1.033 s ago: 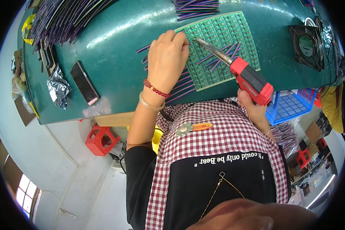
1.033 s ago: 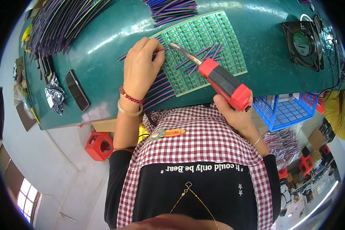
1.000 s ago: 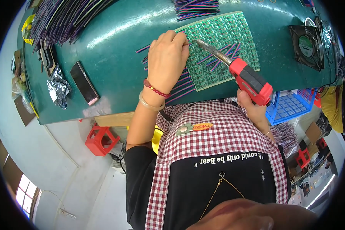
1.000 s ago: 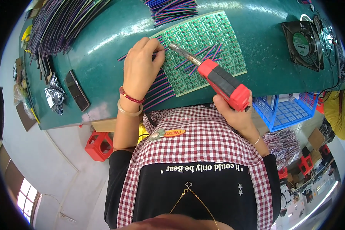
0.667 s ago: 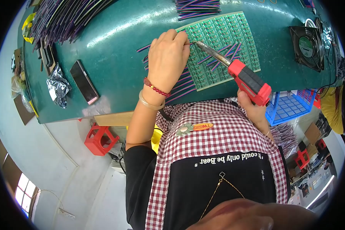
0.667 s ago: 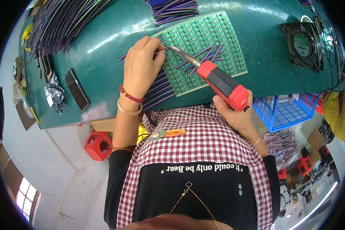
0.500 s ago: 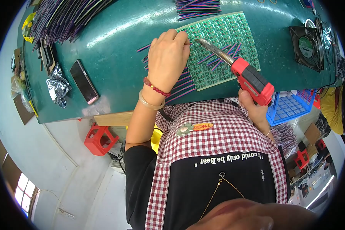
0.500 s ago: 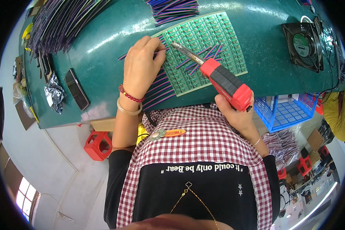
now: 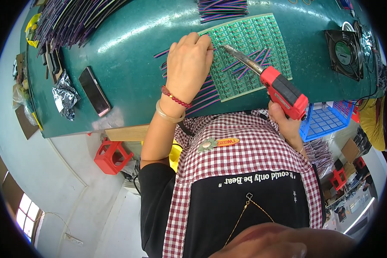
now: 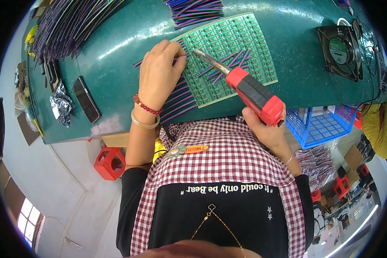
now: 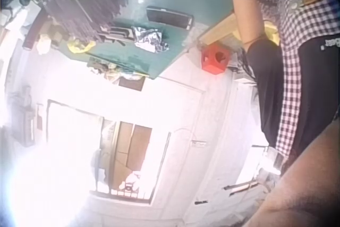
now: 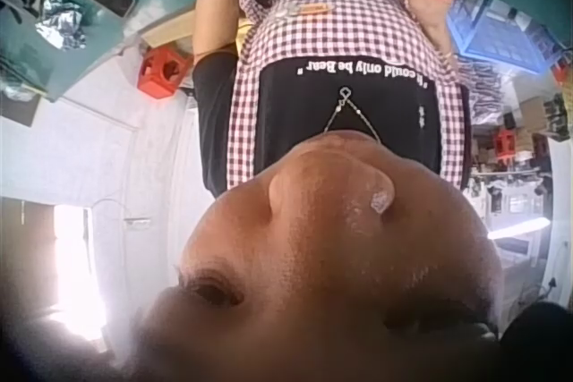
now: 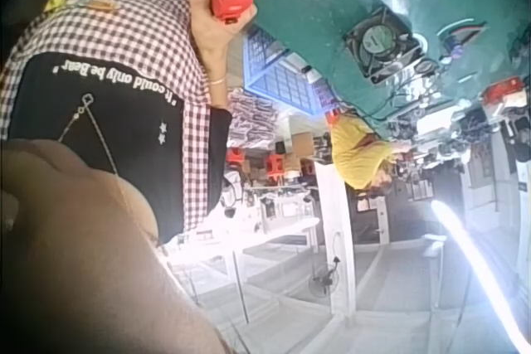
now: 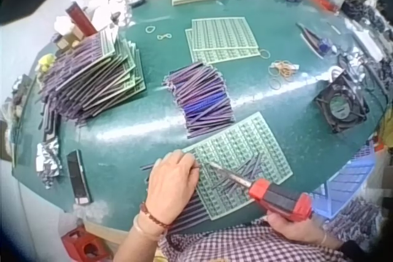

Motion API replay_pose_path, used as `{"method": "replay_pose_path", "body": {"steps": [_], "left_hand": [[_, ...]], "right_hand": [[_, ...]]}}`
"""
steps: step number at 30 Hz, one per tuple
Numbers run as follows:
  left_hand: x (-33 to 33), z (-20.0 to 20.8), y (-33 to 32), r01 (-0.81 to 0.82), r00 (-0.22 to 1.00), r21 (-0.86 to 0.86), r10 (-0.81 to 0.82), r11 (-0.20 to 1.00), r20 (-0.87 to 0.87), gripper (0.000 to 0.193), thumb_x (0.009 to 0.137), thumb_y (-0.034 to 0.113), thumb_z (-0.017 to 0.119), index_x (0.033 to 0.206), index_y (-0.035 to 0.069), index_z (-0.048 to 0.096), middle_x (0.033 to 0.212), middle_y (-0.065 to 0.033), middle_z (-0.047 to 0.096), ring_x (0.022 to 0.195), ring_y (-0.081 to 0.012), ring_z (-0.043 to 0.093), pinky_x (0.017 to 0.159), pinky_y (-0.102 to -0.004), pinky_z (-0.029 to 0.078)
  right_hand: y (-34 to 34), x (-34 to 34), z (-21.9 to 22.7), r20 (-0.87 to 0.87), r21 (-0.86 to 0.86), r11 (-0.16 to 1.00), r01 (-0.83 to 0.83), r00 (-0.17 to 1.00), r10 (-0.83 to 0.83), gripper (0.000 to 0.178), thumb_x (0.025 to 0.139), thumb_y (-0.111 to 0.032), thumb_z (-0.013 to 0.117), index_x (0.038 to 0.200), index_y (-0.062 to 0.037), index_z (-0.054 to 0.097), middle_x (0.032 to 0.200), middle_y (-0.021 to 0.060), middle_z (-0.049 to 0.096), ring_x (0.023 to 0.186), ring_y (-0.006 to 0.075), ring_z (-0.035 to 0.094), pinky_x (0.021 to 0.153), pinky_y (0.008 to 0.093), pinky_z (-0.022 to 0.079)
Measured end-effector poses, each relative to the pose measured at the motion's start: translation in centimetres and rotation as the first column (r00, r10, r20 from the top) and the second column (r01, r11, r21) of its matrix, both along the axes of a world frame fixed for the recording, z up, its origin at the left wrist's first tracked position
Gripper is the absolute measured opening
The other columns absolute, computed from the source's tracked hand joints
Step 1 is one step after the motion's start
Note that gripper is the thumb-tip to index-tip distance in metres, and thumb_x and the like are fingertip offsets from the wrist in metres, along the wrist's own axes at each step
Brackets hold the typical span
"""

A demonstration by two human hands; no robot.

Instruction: The person aligns ribbon cable wires onto a circuit board and solders them in place using a soldering iron.

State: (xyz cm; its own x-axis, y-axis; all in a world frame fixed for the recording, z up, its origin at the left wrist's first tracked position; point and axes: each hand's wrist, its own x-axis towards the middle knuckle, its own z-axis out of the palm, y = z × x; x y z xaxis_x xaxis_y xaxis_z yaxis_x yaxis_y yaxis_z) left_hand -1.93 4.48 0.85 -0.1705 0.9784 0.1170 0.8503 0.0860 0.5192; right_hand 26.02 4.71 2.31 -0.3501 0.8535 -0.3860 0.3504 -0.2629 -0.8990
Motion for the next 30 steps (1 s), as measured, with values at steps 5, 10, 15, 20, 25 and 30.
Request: {"method": "replay_pose_path", "body": {"steps": [5, 10, 15, 20, 25, 30], "left_hand": [[0.0, 0.0, 0.1, -0.001, 1.000, 0.000, 0.001, 1.000, -0.010, 0.008, 0.075, 0.007, 0.064, 0.074, 0.004, 0.057, 0.071, -0.0093, 0.055, 0.069, -0.0291, 0.056, 0.061, -0.0390, 0.044], [0.1, 0.0, 0.1, 0.003, 1.000, 0.002, -0.003, 1.000, -0.018, 0.008, 0.074, 0.007, 0.064, 0.074, 0.004, 0.057, 0.071, -0.0088, 0.055, 0.068, -0.0286, 0.056, 0.061, -0.0388, 0.043], [0.1, 0.1, 0.0, -0.002, 1.000, -0.003, 0.002, 1.000, -0.021, 0.008, 0.074, 0.006, 0.064, 0.073, 0.005, 0.056, 0.071, -0.0086, 0.054, 0.069, -0.0283, 0.056, 0.061, -0.0385, 0.043], [0.2, -0.1, 0.0, -0.009, 1.000, 0.006, 0.009, 1.000, -0.028, 0.008, 0.073, 0.006, 0.064, 0.073, 0.004, 0.056, 0.071, -0.0085, 0.054, 0.069, -0.0282, 0.055, 0.061, -0.0386, 0.042], [0.2, 0.0, 0.0, -0.003, 0.999, -0.076, 0.000, 0.997, -0.040, 0.006, 0.076, 0.009, 0.062, 0.077, 0.006, 0.057, 0.076, -0.0076, 0.056, 0.078, -0.0257, 0.057, 0.066, -0.0381, 0.042], [0.2, -0.1, 0.1, -0.014, 0.999, -0.007, 0.013, 1.000, -0.038, 0.008, 0.073, 0.006, 0.063, 0.073, 0.005, 0.056, 0.071, -0.0074, 0.055, 0.072, -0.0269, 0.056, 0.062, -0.0376, 0.042]], "right_hand": [[-0.5, 0.7, -0.9, 0.038, -0.013, 1.000, -0.027, 0.999, 0.028, 0.029, 0.075, -0.012, 0.076, 0.100, -0.0026, 0.063, 0.089, 0.0045, 0.064, 0.075, 0.0105, 0.059, 0.065, 0.0260, 0.048], [-0.4, 0.7, -0.8, 0.046, 0.011, 0.999, -0.037, 0.998, 0.037, 0.030, 0.076, -0.012, 0.075, 0.101, -0.0020, 0.063, 0.089, 0.0046, 0.064, 0.077, 0.0104, 0.059, 0.067, 0.0256, 0.048], [0.4, -0.1, 0.2, -0.043, -0.035, 0.999, -0.018, 0.999, 0.017, 0.029, 0.078, -0.012, 0.073, 0.103, -0.0017, 0.063, 0.092, 0.0045, 0.065, 0.080, 0.0106, 0.060, 0.070, 0.0264, 0.048], [0.6, -0.4, 0.2, -0.026, -0.029, 0.997, -0.069, 0.997, 0.069, 0.028, 0.079, -0.013, 0.073, 0.102, -0.0018, 0.063, 0.091, 0.0040, 0.065, 0.078, 0.0107, 0.060, 0.069, 0.0266, 0.049], [0.2, -0.3, 0.0, -0.069, -0.043, 0.999, 0.008, 0.998, -0.011, 0.028, 0.079, -0.013, 0.072, 0.102, -0.0015, 0.064, 0.091, 0.0037, 0.065, 0.078, 0.0101, 0.060, 0.069, 0.0264, 0.048], [0.4, -0.2, 0.6, -0.053, -0.083, 0.996, -0.018, 0.999, 0.014, 0.028, 0.079, -0.012, 0.072, 0.103, -0.0013, 0.063, 0.091, 0.0037, 0.065, 0.079, 0.0100, 0.060, 0.070, 0.0261, 0.048]]}}
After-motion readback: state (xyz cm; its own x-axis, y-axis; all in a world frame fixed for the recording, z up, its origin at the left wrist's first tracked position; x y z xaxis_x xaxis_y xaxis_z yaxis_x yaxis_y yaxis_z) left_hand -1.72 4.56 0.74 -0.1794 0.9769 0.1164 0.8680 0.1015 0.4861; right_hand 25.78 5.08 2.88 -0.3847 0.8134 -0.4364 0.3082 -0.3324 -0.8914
